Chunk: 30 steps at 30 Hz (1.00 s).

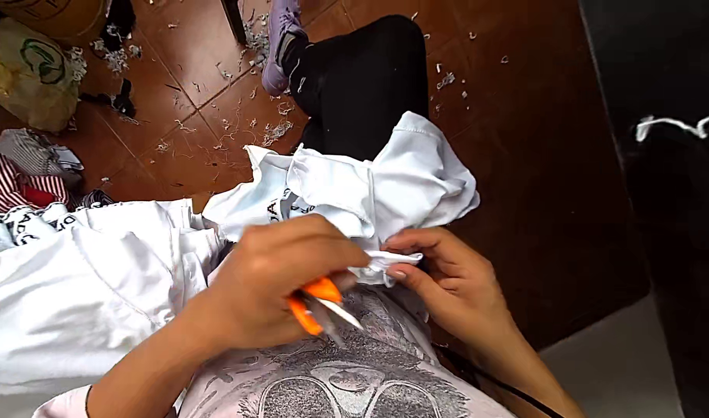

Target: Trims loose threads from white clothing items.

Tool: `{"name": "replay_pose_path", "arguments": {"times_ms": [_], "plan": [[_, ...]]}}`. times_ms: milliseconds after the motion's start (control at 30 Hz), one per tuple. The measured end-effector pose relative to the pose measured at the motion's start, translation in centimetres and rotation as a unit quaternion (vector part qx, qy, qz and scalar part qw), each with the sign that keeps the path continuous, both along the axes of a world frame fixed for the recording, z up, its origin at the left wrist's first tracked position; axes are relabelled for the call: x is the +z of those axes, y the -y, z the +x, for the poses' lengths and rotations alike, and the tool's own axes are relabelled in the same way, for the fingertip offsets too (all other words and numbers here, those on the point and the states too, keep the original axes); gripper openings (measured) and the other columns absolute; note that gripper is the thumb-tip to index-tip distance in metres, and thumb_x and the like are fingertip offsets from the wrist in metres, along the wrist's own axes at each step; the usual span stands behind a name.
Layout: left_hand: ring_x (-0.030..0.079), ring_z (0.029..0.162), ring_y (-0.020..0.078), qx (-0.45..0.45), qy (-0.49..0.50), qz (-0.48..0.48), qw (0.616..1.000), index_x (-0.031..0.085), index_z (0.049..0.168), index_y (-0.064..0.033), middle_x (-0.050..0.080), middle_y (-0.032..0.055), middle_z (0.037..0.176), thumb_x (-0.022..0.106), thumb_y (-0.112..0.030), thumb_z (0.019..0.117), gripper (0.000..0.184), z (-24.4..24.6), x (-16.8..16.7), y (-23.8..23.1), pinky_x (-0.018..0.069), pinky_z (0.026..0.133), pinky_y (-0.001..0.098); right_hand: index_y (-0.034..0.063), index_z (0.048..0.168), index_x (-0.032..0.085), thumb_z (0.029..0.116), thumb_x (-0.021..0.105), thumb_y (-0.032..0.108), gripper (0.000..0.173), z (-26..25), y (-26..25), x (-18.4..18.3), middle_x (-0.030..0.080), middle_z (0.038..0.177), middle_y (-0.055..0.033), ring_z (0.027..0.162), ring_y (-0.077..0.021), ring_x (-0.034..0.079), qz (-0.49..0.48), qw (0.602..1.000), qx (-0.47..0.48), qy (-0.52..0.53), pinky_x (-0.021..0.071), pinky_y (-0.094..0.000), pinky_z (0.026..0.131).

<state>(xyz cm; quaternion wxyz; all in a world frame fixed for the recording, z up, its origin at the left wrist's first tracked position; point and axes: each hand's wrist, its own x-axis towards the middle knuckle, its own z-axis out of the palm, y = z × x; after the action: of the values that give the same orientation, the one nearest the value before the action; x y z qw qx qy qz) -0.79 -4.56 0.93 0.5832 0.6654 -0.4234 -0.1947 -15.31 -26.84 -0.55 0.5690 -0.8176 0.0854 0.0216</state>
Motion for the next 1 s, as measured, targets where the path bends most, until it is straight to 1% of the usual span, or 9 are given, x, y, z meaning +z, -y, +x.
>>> {"name": "replay_pose_path", "arguments": {"times_ms": [100,200,400,500,600,700,767,833,1000], "plan": [[0.067,0.093,0.0109,-0.022,0.028,0.01,0.999,0.076,0.103,0.0012,0.071,0.0099,0.1,0.075,-0.02,0.0919,0.024,-1.4,-0.8,1.2,0.0563,0.079,0.0233,0.0242,0.116,0.059,0.0992,0.068,0.024,0.019,1.2,-0.7,1.8,0.067,0.103,0.0142,0.089,0.0042,0.066,0.15,0.988,-0.018,-0.009,0.0571,-0.0119,0.077],[0.069,0.087,0.0138,0.019,0.083,0.007,0.996,0.077,0.099,-0.0018,0.074,0.0096,0.095,0.074,-0.015,0.0921,0.015,-1.7,-1.3,1.6,0.0525,0.072,0.0274,0.024,0.116,0.059,0.0999,0.067,0.023,0.018,1.8,-1.3,2.1,0.067,0.105,0.012,0.093,0.0019,0.067,0.192,0.981,-0.019,0.009,0.0575,-0.013,0.08],[0.063,0.081,0.0081,0.04,-0.05,-0.048,0.997,0.07,0.09,0.0063,0.066,0.0089,0.084,0.064,-0.004,0.0939,0.013,-0.3,-1.3,1.4,0.0524,0.072,0.0197,0.024,0.112,0.063,0.0993,0.067,0.017,0.015,2.8,-2.0,1.9,0.056,0.12,0.0108,0.105,0.002,0.059,0.105,0.992,0.017,0.075,0.0541,-0.0109,0.084],[0.06,0.078,0.0063,0.058,-0.085,-0.066,0.993,0.068,0.089,0.0073,0.064,0.0086,0.082,0.066,0.0,0.0895,0.008,0.0,-1.1,1.6,0.0505,0.069,0.0174,0.0202,0.107,0.073,0.1021,0.061,0.015,0.014,3.3,-1.9,2.4,0.059,0.13,0.0084,0.118,-0.0032,0.059,0.062,0.994,0.06,0.067,0.0534,-0.0169,0.096],[0.06,0.076,0.0063,0.081,-0.069,-0.074,0.992,0.068,0.089,0.0083,0.063,0.0095,0.081,0.069,0.002,0.0874,0.006,0.2,-1.1,1.7,0.0496,0.067,0.0167,0.0166,0.114,0.074,0.1036,0.057,0.012,0.021,3.8,-1.6,2.5,0.063,0.134,0.0053,0.121,-0.0061,0.061,0.062,0.992,0.094,0.063,0.0543,-0.0199,0.099],[0.056,0.078,0.0038,0.091,-0.047,-0.017,0.995,0.063,0.11,0.0101,0.061,0.0063,0.086,0.07,-0.018,0.0945,0.033,0.8,-0.9,0.8,0.0478,0.07,0.0164,0.0141,0.125,0.072,0.1039,0.057,0.014,0.026,4.0,-1.2,2.3,0.066,0.133,0.0045,0.123,-0.009,0.062,0.073,0.991,0.097,0.058,0.0542,-0.0241,0.103],[0.052,0.082,0.0049,0.056,-0.012,0.075,0.996,0.056,0.116,0.0044,0.055,0.0015,0.089,0.055,-0.044,0.1034,0.05,1.3,-0.2,-0.4,0.0456,0.073,0.0201,0.0143,0.131,0.069,0.1032,0.059,0.014,0.03,4.0,-1.1,2.2,0.065,0.136,0.005,0.127,-0.0101,0.06,0.087,0.991,0.087,0.053,0.0526,-0.0254,0.106],[0.055,0.083,0.0094,0.031,0.057,0.15,0.987,0.063,0.109,0.0004,0.06,0.0021,0.088,0.047,-0.045,0.1058,0.048,1.6,0.5,-1.4,0.0462,0.073,0.0257,0.0154,0.134,0.067,0.1025,0.061,0.015,0.032,4.1,-1.0,2.2,0.064,0.138,0.0052,0.128,-0.0106,0.059,0.092,0.991,0.08,0.049,0.0522,-0.0257,0.107],[0.064,0.076,0.0166,0.004,0.176,0.206,0.963,0.074,0.101,-0.0043,0.066,0.0034,0.079,0.062,-0.04,0.0987,0.038,1.9,1.0,-1.1,0.0515,0.065,0.032,0.0162,0.133,0.068,0.1025,0.061,0.016,0.031,4.2,-0.8,2.3,0.064,0.138,0.0062,0.129,-0.0103,0.059,0.08,0.991,0.092,0.055,0.0513,-0.0262,0.108]]}}
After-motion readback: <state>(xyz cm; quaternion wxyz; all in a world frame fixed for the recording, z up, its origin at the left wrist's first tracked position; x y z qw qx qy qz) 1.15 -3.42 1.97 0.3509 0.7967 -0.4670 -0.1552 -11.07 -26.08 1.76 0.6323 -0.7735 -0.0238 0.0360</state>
